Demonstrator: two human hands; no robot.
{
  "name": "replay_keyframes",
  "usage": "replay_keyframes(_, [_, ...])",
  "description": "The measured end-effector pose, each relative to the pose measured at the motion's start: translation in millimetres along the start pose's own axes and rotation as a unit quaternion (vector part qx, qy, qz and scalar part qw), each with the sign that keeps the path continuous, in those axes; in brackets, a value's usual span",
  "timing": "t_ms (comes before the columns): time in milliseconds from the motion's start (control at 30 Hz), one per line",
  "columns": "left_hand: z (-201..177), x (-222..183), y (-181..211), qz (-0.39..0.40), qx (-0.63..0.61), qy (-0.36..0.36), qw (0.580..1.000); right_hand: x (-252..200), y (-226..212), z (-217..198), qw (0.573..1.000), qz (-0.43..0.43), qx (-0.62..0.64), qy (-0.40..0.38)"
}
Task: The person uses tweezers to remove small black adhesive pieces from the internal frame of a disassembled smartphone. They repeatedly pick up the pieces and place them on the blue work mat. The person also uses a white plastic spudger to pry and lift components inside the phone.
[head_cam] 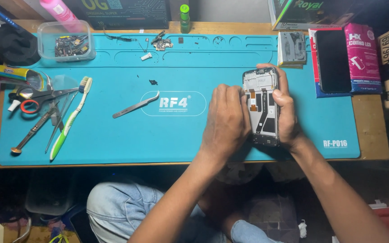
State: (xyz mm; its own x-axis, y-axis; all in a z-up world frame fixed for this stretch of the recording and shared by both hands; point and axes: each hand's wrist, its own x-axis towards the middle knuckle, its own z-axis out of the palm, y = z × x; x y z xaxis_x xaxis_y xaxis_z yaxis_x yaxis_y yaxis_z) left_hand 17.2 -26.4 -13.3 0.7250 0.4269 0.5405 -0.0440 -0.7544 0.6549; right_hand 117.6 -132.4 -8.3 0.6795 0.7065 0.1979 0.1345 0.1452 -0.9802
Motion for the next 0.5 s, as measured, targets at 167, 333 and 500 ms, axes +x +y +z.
replay_keyframes(167, [0.9, 0.3, -0.1, -0.003, -0.010, 0.025, 1.000, 0.1, 0.9, -5.7, 1.000, 0.011, 0.002, -0.016])
replay_keyframes(333, [2.4, -0.7, 0.4, -0.002, -0.017, 0.054, 0.998, -1.4, -8.3, -5.6, 0.999, 0.018, -0.001, -0.036])
replay_keyframes(500, [-0.2, -0.8, -0.1, 0.001, -0.011, 0.091, 0.996, 0.1, -0.3, -14.6, 0.997, 0.051, 0.016, -0.053])
